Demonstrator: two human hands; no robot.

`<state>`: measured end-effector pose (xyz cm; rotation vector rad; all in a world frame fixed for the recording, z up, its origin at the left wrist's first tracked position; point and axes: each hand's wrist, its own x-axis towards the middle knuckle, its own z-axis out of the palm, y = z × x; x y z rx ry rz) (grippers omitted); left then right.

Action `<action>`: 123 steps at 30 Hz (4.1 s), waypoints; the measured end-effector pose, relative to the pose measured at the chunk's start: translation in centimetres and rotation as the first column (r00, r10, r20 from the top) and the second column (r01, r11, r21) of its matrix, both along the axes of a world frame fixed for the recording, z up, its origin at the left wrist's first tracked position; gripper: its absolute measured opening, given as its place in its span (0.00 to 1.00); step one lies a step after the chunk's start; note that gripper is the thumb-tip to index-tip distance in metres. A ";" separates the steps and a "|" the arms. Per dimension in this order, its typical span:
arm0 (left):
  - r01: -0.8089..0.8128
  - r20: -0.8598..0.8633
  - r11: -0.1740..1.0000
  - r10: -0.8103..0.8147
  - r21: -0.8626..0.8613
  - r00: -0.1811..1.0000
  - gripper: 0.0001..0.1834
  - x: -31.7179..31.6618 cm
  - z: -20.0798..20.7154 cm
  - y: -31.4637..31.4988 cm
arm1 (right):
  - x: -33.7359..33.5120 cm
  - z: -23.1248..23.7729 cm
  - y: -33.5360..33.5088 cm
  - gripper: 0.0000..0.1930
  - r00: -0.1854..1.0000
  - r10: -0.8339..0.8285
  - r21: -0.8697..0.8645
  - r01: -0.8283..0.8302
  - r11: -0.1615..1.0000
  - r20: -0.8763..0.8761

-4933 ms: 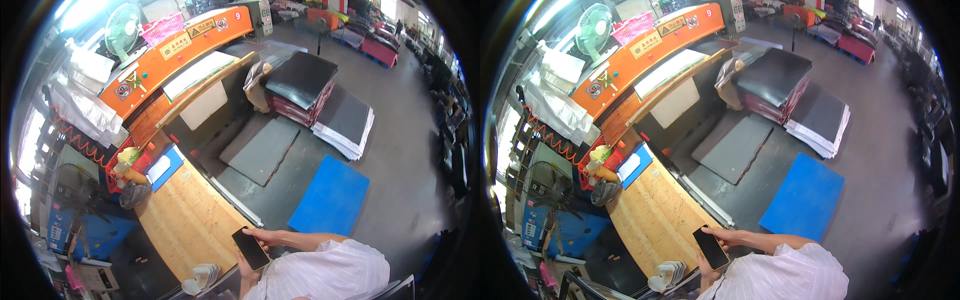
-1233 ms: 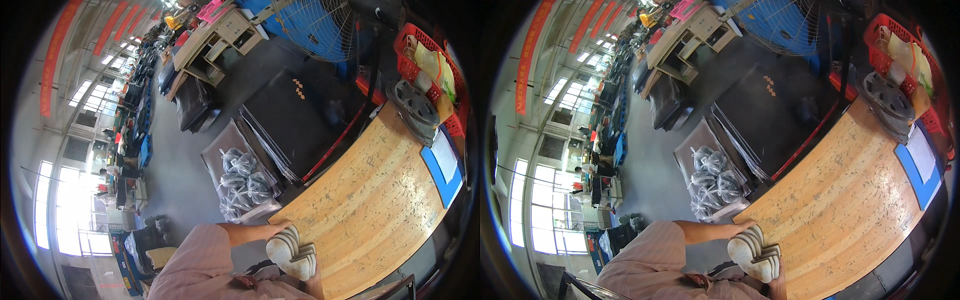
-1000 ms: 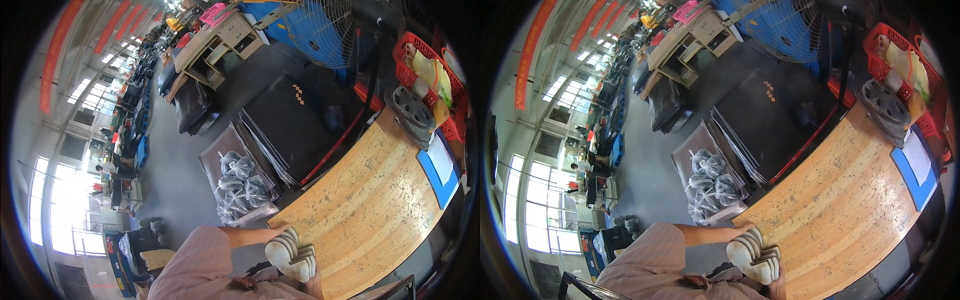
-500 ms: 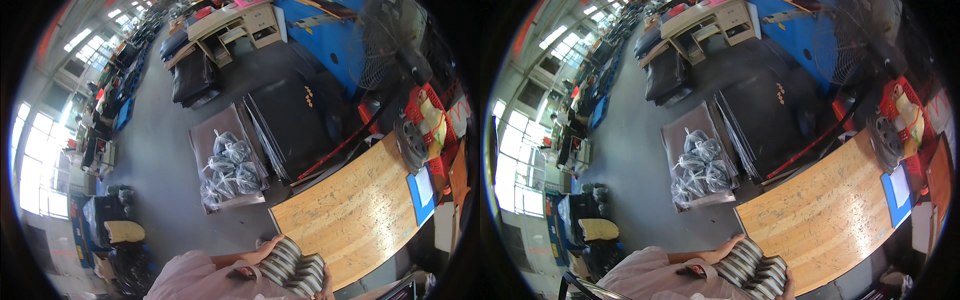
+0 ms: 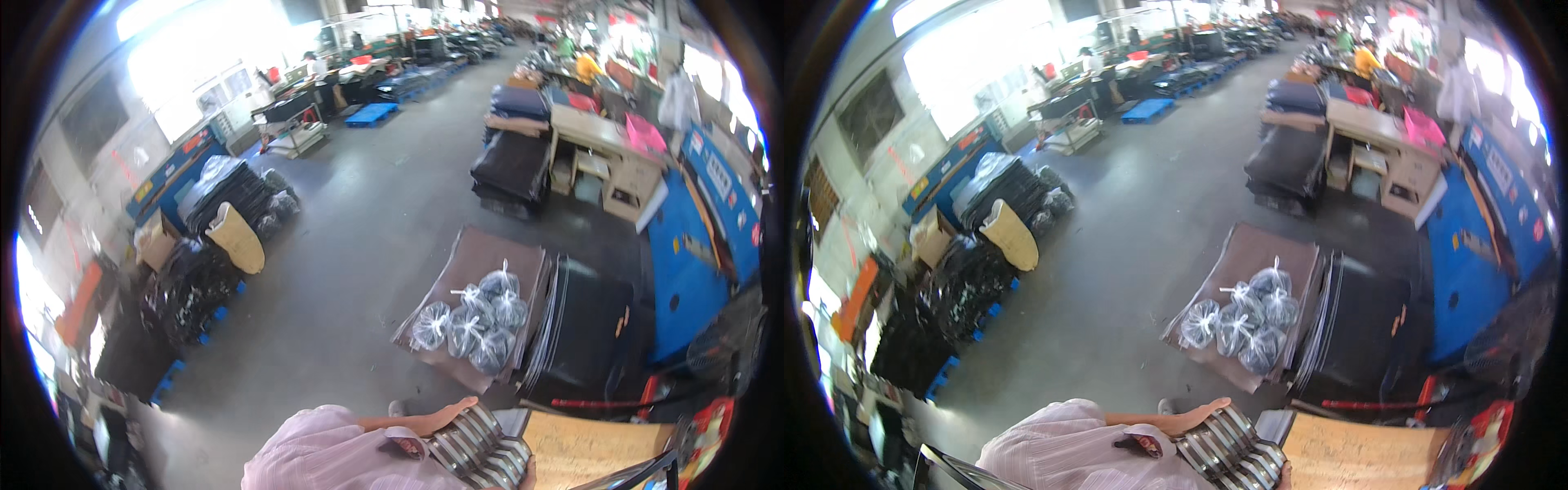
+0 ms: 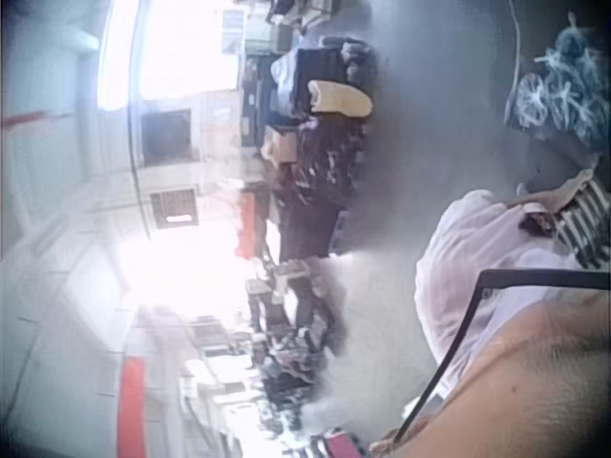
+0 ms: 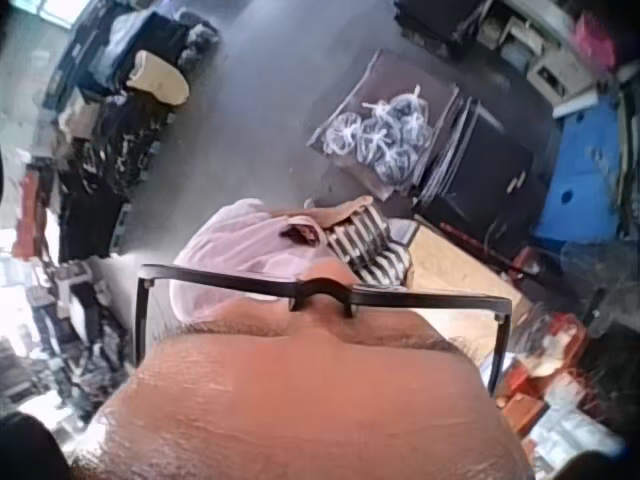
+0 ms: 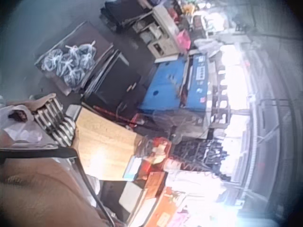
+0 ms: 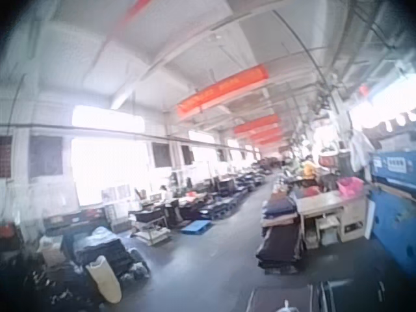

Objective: The person places a black shoe-like part into a clear plastic bag, seals it, and sets it aside. They then pick up a stack of striped circular parts, walk through the factory floor, and place the stack onto a shelf among similar parts.

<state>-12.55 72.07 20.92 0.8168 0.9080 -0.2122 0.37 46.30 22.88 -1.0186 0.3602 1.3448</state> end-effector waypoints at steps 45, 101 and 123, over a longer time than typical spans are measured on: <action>-0.674 0.051 0.738 0.675 -0.034 0.736 0.48 -36.8 1.2 84.1 | -23.3 0.6 99.9 0.32 0.791 0.611 0.129 -0.609 0.783 0.032; -0.464 0.048 0.885 0.465 -0.017 0.884 0.50 -17.0 1.5 220.3 | -7.6 5.1 232.0 0.39 0.905 0.423 -0.187 -0.408 0.894 0.045; -0.160 0.092 0.987 0.163 -0.030 0.982 0.55 5.8 -2.0 272.0 | 10.1 1.9 282.1 0.37 0.910 0.378 -0.236 -0.335 0.912 0.168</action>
